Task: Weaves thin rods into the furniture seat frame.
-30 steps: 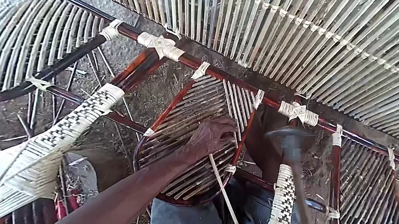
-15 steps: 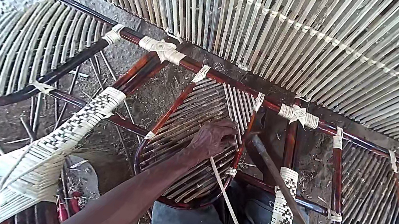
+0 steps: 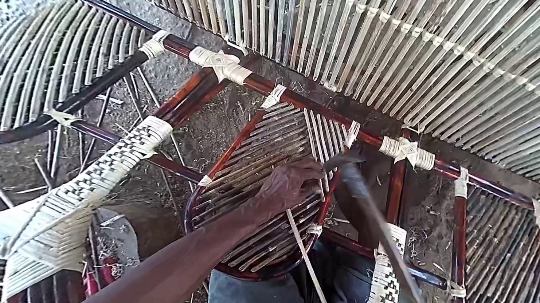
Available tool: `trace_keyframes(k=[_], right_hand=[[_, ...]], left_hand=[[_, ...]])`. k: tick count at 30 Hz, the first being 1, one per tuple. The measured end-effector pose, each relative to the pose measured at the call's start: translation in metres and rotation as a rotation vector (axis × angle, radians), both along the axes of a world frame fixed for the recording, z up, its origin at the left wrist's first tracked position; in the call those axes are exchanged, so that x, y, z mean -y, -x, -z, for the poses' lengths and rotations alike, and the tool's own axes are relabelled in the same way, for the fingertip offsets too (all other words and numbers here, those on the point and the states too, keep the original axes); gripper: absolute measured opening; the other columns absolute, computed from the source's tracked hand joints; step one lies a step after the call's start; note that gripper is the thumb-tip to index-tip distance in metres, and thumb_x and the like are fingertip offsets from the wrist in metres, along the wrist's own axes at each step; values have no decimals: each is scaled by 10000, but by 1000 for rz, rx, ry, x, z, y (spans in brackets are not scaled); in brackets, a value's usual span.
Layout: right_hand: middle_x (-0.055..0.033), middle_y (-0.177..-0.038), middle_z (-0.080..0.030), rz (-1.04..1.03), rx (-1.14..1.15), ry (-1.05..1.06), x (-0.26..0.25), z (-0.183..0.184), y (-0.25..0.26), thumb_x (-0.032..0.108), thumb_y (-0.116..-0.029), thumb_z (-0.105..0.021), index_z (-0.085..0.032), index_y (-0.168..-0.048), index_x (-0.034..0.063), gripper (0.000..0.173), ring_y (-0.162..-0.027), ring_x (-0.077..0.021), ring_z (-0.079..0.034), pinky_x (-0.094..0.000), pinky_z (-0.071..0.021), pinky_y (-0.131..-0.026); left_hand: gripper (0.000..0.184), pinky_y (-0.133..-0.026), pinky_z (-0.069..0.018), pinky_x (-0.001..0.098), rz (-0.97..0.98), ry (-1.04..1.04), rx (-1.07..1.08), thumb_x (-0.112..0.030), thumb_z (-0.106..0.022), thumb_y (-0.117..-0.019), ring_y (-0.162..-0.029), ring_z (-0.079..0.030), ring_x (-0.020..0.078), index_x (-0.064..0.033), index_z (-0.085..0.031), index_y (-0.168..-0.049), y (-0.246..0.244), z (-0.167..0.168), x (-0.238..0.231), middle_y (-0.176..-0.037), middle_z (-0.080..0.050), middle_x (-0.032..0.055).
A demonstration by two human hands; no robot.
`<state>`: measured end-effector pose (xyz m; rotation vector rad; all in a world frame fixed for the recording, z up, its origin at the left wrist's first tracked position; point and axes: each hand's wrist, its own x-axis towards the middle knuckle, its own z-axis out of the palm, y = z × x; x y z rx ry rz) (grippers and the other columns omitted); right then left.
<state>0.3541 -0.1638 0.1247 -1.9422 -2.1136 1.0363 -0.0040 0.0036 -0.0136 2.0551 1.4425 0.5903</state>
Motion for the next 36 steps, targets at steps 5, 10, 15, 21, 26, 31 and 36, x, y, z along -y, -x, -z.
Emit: trace_keyframes(k=[5,10,15,21,26,31,36], right_hand=[[-188,-679,-630,65,-87,-97,-5,-13,-1,511,-1082,-386,-621,-931,-123,693,-582,-200,-627,-356,-540,-577],[-246,-711,-651,-26,154,227,0,21,-13,308,-1044,-537,-657,-1050,-73,400,-644,-444,-668,-626,-526,-600],[-163,-642,-628,25,-68,-59,2,-2,-11,440,-1079,-442,-640,-986,-81,565,-522,-241,-628,-439,-530,-498],[-254,-712,-662,-19,131,206,14,27,-9,335,-1056,-506,-654,-1074,-88,448,-641,-443,-681,-627,-538,-606],[-198,-632,-627,-6,80,54,17,16,-2,273,-1035,-540,-648,-977,-74,368,-538,-347,-642,-520,-512,-503],[-266,-757,-678,-1,237,272,12,28,-11,357,-1054,-497,-652,-1105,-60,448,-714,-486,-693,-659,-535,-645],[-213,-723,-651,139,128,109,14,29,-29,315,-1039,-557,-672,-1069,-70,404,-633,-387,-650,-604,-520,-604]], left_hand=[[235,-1123,-477,421,-1,-7,15,-234,-742,-933,-1325,-598,228,-107,-788,-1124,2,8,-2,-1311,-700,62],[216,-1116,-488,407,-21,-12,29,-222,-757,-919,-1313,-607,203,-112,-791,-1102,1,10,-1,-1306,-704,43],[234,-1109,-491,416,-6,-15,25,-237,-735,-933,-1305,-612,204,-116,-787,-1127,1,11,0,-1313,-700,55],[224,-1117,-485,416,-16,-12,19,-229,-738,-931,-1323,-599,213,-118,-787,-1118,2,11,-1,-1308,-703,44],[209,-1096,-502,423,-8,-37,29,-212,-742,-924,-1300,-615,215,-106,-785,-1099,0,10,-1,-1307,-701,52],[212,-1113,-491,402,-5,-35,10,-243,-751,-926,-1327,-593,191,-130,-791,-1101,-1,13,-4,-1318,-696,27],[212,-1059,-526,443,-9,5,-36,-214,-745,-941,-1279,-624,201,-113,-773,-1126,-4,2,-1,-1342,-675,41]])
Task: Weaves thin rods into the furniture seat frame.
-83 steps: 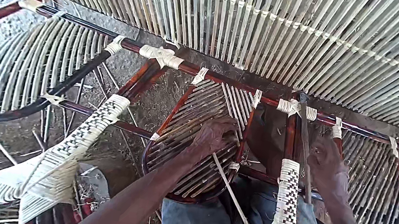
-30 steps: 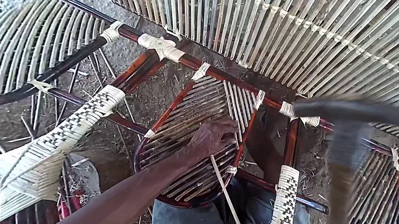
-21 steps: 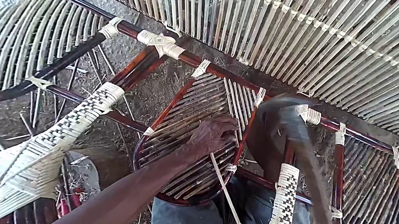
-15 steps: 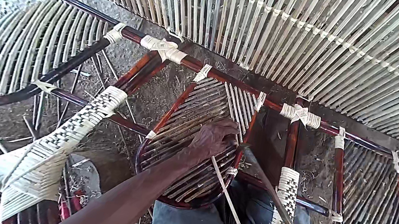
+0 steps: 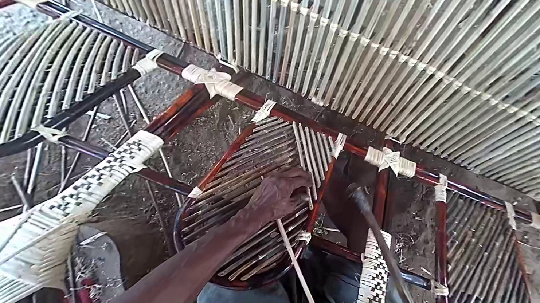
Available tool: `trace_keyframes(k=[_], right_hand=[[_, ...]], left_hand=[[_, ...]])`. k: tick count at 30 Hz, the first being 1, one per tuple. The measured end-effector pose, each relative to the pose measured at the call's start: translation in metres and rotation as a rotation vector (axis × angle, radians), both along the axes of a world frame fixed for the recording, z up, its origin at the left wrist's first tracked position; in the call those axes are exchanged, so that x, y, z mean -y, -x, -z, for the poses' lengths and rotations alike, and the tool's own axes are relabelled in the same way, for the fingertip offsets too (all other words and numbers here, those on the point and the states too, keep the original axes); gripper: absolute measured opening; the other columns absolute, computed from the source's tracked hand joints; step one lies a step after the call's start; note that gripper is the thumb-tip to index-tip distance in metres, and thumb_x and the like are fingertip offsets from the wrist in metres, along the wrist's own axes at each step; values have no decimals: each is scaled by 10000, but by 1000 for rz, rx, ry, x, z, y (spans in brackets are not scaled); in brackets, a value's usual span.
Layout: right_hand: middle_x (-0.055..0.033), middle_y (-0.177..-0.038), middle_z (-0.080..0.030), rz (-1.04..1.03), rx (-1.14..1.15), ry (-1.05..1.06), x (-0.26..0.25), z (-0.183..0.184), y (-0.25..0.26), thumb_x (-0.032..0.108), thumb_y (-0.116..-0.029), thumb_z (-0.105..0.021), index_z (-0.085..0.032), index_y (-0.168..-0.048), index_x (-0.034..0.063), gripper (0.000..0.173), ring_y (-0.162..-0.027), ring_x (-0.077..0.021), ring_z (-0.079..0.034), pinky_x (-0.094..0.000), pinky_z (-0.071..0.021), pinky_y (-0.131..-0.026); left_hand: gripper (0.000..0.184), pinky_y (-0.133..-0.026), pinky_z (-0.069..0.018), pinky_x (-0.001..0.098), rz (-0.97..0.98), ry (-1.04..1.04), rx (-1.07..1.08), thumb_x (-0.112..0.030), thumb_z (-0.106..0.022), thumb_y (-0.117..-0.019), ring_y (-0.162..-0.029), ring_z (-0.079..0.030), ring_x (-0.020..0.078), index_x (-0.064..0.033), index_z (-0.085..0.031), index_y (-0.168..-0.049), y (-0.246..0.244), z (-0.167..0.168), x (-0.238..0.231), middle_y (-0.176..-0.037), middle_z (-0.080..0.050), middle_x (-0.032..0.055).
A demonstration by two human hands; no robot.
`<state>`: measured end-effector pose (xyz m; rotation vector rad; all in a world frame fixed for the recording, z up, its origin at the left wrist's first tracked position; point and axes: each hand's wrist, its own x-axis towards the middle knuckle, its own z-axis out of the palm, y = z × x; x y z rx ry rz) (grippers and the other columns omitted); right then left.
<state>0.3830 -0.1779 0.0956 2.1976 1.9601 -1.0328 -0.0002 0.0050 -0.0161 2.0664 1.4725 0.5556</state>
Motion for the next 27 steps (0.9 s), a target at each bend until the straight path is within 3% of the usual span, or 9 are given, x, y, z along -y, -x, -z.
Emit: trace_keyframes(k=[2,5,8,10,13,16,20,23,27], right_hand=[[-211,-806,-688,109,40,-65,-24,6,-1,246,-1005,-583,-677,-1211,-17,347,-691,-395,-671,-631,-524,-641],[-247,-1030,-724,228,154,-64,-81,19,12,168,-1007,-558,-580,-1456,103,454,-915,-456,-699,-684,-517,-812],[-243,-1218,-684,233,218,-22,-133,45,30,138,-1028,-551,-547,-1478,106,452,-1091,-447,-668,-640,-502,-935],[-274,-1312,-627,160,197,-58,-149,68,36,110,-999,-588,-561,-1444,39,452,-1159,-460,-638,-629,-499,-978],[-318,-1422,-525,1,182,-156,-138,74,43,156,-992,-636,-548,-1454,21,490,-1313,-513,-508,-660,-420,-1077],[-297,-1369,-581,-115,-17,-396,-99,39,64,111,-927,-697,-605,-1384,-13,482,-1262,-512,-552,-669,-463,-1024],[-158,-1233,-697,-224,-349,127,-36,-6,119,286,-958,-711,-497,-1508,63,631,-1075,-331,-694,-546,-566,-933],[-215,-1242,-697,-286,-335,272,-10,3,142,204,-966,-673,-475,-1535,72,617,-1093,-400,-692,-616,-526,-963],[-214,-1072,-749,-225,-418,14,4,8,143,77,-941,-647,-542,-1468,-8,543,-875,-366,-741,-561,-590,-841]], left_hand=[[201,-1142,-434,498,-83,-70,-111,-219,-710,-967,-1322,-584,240,-124,-775,-1132,-4,-3,6,-1343,-677,39],[351,-1205,-280,631,-418,-43,-271,-259,-689,-983,-1428,-446,415,-57,-710,-1269,-8,-16,21,-1450,-582,182],[520,-1166,-364,615,-723,111,-180,-140,-678,-968,-1434,-411,482,20,-537,-1443,-11,-33,38,-1569,-393,293],[606,-1081,-477,583,-799,143,-102,-29,-629,-958,-1373,-491,476,21,-423,-1525,-17,-43,52,-1597,-347,289],[715,-1072,-481,586,-865,156,42,-6,-643,-931,-1384,-489,448,-10,-340,-1579,-23,-52,70,-1624,-330,253],[767,-1112,-453,555,-928,176,178,-54,-711,-923,-1406,-474,396,-28,-332,-1588,-21,-46,78,-1618,-353,227],[819,-1108,-472,508,-984,278,502,-17,-726,-912,-1399,-515,284,-114,-311,-1611,-22,-44,84,-1594,-452,117],[783,-1065,-507,503,-1033,322,670,24,-741,-894,-1363,-551,268,-114,-378,-1573,-24,-53,87,-1551,-506,109],[509,-810,-626,417,-1050,316,940,5,-696,-950,-938,-730,236,-73,-551,-1432,-28,-65,86,-1180,-706,143]])
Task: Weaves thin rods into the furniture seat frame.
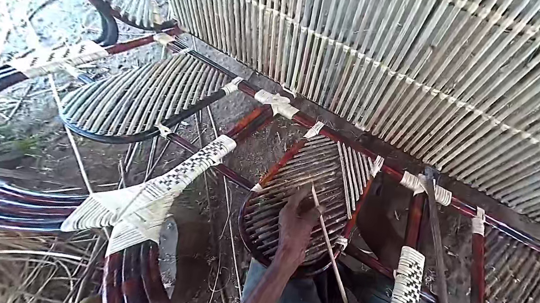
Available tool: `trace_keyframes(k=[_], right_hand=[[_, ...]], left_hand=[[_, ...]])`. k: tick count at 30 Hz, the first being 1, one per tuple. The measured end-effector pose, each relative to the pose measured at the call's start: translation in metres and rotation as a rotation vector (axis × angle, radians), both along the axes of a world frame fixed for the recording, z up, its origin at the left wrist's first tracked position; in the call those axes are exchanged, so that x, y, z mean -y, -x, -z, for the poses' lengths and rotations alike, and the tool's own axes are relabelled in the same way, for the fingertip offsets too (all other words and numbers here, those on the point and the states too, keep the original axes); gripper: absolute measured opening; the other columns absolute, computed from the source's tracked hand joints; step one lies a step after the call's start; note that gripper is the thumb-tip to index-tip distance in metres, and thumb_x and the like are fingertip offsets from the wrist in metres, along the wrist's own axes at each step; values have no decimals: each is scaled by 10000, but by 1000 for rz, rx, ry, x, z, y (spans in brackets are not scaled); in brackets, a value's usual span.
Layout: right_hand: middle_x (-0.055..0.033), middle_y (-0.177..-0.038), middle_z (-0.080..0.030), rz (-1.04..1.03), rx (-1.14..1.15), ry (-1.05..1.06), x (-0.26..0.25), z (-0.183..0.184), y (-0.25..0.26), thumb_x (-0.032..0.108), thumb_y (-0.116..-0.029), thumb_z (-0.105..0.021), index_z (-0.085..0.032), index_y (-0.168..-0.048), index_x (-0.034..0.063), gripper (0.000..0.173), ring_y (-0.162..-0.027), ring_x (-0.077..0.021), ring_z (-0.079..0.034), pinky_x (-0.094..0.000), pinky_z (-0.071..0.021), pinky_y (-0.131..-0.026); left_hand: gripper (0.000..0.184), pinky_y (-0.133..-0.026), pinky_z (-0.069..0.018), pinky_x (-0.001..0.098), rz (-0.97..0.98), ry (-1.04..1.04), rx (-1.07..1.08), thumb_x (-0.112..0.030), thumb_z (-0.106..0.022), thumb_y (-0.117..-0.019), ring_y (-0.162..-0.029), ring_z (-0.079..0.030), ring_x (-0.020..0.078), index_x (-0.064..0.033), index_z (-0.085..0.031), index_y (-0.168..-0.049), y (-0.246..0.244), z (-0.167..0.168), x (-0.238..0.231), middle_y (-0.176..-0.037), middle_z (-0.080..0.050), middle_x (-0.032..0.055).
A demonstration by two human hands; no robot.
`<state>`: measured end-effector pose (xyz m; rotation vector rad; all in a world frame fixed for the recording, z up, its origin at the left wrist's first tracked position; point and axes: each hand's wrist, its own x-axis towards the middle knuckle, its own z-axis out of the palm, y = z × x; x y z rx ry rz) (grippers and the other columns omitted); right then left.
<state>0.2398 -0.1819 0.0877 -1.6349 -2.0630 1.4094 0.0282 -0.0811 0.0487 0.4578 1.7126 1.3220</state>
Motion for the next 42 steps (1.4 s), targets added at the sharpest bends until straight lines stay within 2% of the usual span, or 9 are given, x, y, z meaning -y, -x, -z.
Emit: trace_keyframes(k=[3,7,12,14,18,27,31,36,42], right_hand=[[-205,-945,-746,20,-64,60,0,-7,-3,123,-960,-662,-484,-1508,-16,593,-688,-316,-699,-511,-592,-702],[-110,-851,-718,87,-306,342,0,-9,-11,117,-1025,-534,-380,-1568,4,575,-515,-177,-579,-385,-531,-506],[-64,-809,-702,138,-328,409,-1,-11,-13,79,-1027,-490,-414,-1566,55,545,-498,-137,-551,-338,-517,-495],[-61,-793,-704,167,-285,369,2,-14,-14,111,-1034,-528,-484,-1524,53,495,-495,-142,-567,-341,-532,-495],[-101,-751,-707,134,-153,313,22,-27,-27,151,-1046,-539,-607,-1388,-11,385,-570,-206,-644,-408,-573,-594],[-72,-714,-687,131,-155,263,14,-42,-30,135,-1041,-537,-581,-1455,61,423,-523,-180,-603,-381,-547,-537],[-40,-731,-677,141,-143,322,-9,-43,-15,188,-1036,-542,-598,-1454,151,424,-504,-152,-582,-350,-529,-502],[-15,-733,-660,157,-195,371,-10,-43,-6,211,-1027,-549,-587,-1460,148,439,-509,-130,-561,-323,-495,-484],[3,-669,-600,246,-332,184,5,-50,14,145,-1040,-509,-571,-1445,23,428,-507,-101,-518,-286,-469,-483]], left_hand=[[355,-675,-628,360,-74,-45,174,10,-498,-1052,-757,-724,210,-63,-562,-1394,-6,-11,-14,-1028,-708,130],[290,-473,-472,226,-288,-2,365,-62,-399,-1075,-533,-538,98,-113,-606,-1273,-7,-17,-39,-778,-580,22],[368,-386,-372,164,-284,-111,499,-393,-355,-1111,-432,-446,26,-175,-644,-1051,-9,-17,-54,-644,-535,-68],[322,-354,-338,155,-228,-172,485,-337,-404,-1111,-392,-386,15,-160,-647,-995,-5,-17,-62,-583,-467,-75],[318,-357,-313,135,-163,-317,550,-302,-368,-1122,-378,-347,-10,-191,-638,-994,16,-18,-84,-536,-410,-119],[262,-421,-427,161,-157,-291,461,-307,-381,-1128,-467,-473,28,-169,-579,-1230,17,-26,-74,-693,-532,-59],[372,-409,-416,166,-185,-269,468,-331,-329,-1133,-435,-447,28,-140,-644,-1083,-12,-34,-39,-622,-504,-74],[513,-353,-322,167,-404,-294,579,-436,-271,-1129,-353,-371,30,-187,-474,-730,-14,-44,-29,-495,-401,-82],[475,-350,-299,166,-605,-325,617,-425,-275,-1126,-339,-327,25,-206,-418,-730,-12,-67,-38,-481,-344,-90]])
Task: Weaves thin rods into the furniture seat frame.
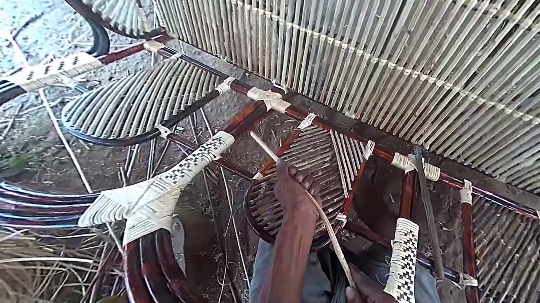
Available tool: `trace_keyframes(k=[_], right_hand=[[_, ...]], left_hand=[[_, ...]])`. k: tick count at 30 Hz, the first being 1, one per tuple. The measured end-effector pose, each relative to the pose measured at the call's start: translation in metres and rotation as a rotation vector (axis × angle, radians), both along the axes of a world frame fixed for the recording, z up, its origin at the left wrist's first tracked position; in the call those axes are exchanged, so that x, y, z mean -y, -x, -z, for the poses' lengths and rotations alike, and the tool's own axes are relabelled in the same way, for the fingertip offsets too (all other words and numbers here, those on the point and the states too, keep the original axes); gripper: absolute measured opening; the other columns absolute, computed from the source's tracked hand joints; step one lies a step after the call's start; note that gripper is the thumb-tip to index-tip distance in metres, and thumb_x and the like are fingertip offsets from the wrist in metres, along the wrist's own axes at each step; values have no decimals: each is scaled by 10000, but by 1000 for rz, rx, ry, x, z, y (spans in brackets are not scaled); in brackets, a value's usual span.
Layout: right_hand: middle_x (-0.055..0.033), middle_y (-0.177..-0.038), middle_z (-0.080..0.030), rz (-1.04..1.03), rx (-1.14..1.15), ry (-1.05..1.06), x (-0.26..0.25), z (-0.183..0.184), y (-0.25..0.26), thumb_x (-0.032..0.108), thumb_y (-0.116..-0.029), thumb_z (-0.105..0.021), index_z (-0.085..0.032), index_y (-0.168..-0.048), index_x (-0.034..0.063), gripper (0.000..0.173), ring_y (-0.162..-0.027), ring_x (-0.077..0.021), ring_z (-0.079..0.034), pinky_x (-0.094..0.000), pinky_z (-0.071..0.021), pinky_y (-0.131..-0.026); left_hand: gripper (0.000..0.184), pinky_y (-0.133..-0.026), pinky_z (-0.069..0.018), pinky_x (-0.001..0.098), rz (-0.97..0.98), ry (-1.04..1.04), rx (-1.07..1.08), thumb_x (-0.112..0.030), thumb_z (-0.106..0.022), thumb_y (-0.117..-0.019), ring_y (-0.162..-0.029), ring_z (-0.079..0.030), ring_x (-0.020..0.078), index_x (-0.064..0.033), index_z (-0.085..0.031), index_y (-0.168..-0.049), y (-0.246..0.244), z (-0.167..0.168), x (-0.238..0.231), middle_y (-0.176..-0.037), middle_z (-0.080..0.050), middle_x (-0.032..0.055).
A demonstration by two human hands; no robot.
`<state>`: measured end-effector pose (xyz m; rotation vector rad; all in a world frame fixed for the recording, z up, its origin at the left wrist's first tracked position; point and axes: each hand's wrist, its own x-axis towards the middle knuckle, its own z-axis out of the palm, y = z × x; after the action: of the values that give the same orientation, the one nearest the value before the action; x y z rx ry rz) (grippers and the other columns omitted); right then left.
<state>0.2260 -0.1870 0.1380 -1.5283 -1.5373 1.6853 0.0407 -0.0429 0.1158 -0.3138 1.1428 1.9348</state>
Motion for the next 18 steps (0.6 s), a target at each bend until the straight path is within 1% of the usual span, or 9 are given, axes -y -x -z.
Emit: trace_keyframes(k=[3,6,7,9,11,12,14,15,18], right_hand=[[-15,-705,-645,66,79,-106,7,1,17,124,-1033,-521,-589,-1429,20,415,-533,-96,-559,-280,-516,-536],[-2,-720,-653,75,115,-102,9,5,24,150,-1036,-518,-586,-1441,45,424,-553,-90,-568,-278,-520,-564],[-4,-728,-655,44,125,-89,6,8,21,166,-1041,-516,-585,-1446,58,425,-560,-98,-572,-291,-522,-575],[-20,-771,-671,-59,142,-37,2,9,9,203,-1049,-515,-579,-1462,97,431,-592,-119,-582,-324,-528,-615],[-29,-790,-678,-154,161,4,-3,7,-2,226,-1049,-515,-573,-1476,136,439,-618,-139,-600,-347,-538,-642],[-20,-775,-672,-170,161,14,-4,7,-7,238,-1049,-518,-582,-1469,152,433,-606,-135,-600,-341,-539,-621],[-6,-764,-663,-158,143,37,-2,9,-16,240,-1041,-534,-606,-1447,165,418,-573,-120,-578,-323,-515,-568],[-5,-774,-666,-155,137,48,-1,9,-19,240,-1035,-543,-615,-1436,163,414,-571,-116,-573,-319,-508,-559],[-9,-799,-651,-191,74,165,-3,0,-25,212,-1043,-529,-597,-1430,124,403,-559,-105,-542,-297,-473,-529]], left_hand=[[464,-341,-292,169,-127,-25,-18,-388,-273,-1122,-326,-310,34,-206,-394,-713,-1,-1,-7,-471,-327,-82],[450,-346,-294,173,-175,-42,-15,-383,-272,-1121,-330,-305,38,-200,-388,-727,-1,4,-9,-478,-318,-78],[469,-348,-301,177,-136,-72,-29,-396,-276,-1125,-329,-312,37,-198,-395,-717,0,8,-10,-468,-326,-79],[505,-363,-323,175,62,-140,-70,-410,-272,-1132,-342,-344,36,-195,-431,-703,6,15,-6,-471,-364,-84],[478,-374,-341,179,239,-91,-105,-393,-280,-1132,-364,-362,38,-201,-440,-724,18,14,0,-501,-382,-87],[459,-378,-358,185,298,-37,-117,-390,-286,-1128,-372,-373,41,-202,-442,-740,25,14,1,-509,-392,-86],[471,-383,-362,197,331,35,-116,-423,-300,-1124,-373,-375,50,-199,-446,-737,32,12,5,-504,-396,-80],[491,-373,-340,197,318,35,-120,-435,-283,-1127,-362,-354,48,-203,-434,-722,32,10,7,-490,-376,-80],[505,-354,-298,173,235,-49,-102,-447,-249,-1127,-340,-320,30,-214,-421,-713,34,8,11,-469,-342,-93]])
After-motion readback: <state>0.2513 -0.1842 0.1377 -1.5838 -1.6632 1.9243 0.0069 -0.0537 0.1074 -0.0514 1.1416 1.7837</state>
